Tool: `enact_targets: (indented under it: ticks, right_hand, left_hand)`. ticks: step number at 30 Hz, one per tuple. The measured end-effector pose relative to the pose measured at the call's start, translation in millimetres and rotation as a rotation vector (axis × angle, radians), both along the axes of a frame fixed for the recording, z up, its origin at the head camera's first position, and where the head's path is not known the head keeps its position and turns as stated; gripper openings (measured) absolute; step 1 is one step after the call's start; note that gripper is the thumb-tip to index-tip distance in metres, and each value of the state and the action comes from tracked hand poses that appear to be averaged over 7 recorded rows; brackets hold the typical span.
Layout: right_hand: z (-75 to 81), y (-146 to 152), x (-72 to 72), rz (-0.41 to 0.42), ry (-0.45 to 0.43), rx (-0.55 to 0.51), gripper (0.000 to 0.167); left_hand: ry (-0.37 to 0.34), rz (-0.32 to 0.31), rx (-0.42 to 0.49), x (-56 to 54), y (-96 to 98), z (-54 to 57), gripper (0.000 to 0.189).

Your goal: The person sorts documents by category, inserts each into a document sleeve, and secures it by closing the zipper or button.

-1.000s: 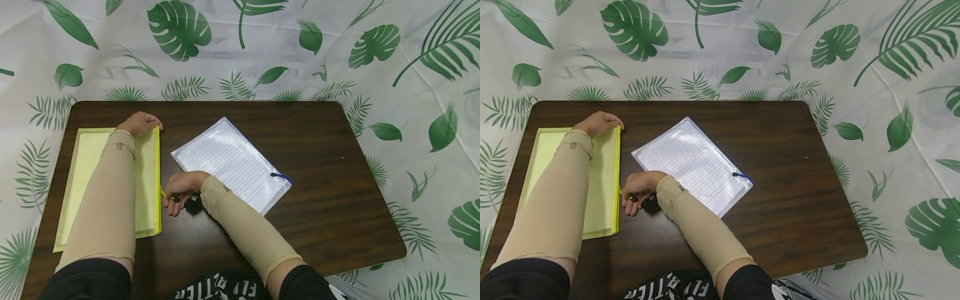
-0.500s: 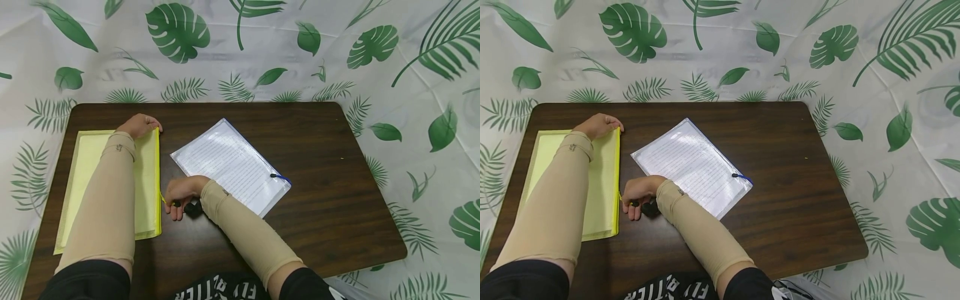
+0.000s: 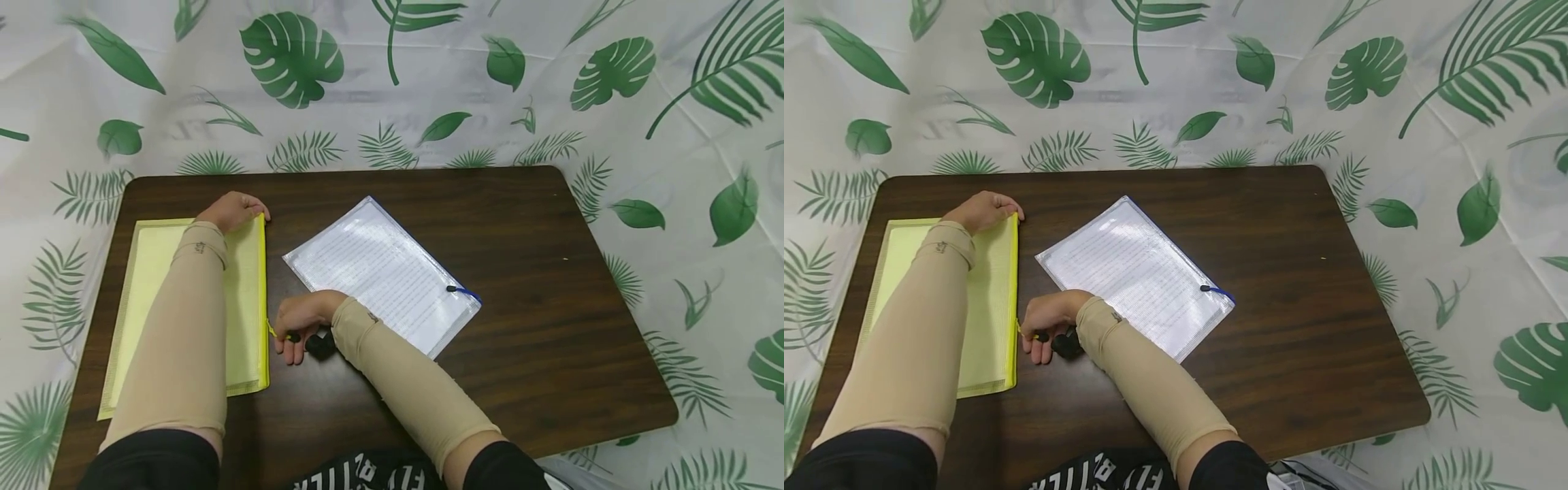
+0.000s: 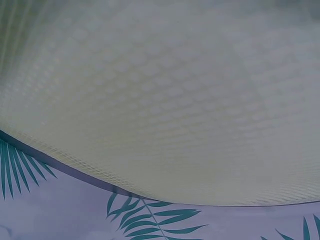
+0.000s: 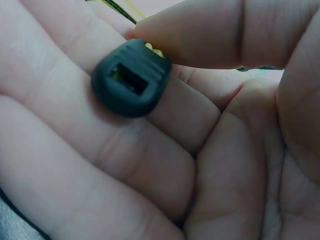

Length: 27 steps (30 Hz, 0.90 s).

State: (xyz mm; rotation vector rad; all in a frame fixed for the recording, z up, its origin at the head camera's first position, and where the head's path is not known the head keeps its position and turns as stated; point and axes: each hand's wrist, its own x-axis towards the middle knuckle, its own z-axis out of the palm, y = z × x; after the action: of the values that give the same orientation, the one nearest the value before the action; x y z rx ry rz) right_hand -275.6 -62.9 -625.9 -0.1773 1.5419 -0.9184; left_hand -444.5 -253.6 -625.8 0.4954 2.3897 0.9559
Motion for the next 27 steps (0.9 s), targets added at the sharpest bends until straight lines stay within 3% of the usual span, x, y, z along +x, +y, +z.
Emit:
enact_targets:
  ticks: [27]
  right_hand:
    - [2.2,2.7,6.1,-0.034,0.026,-0.024,0.028]
  left_hand:
    - [-0.003,0.012,-0.036,2.8,3.9,3.4,0.039]
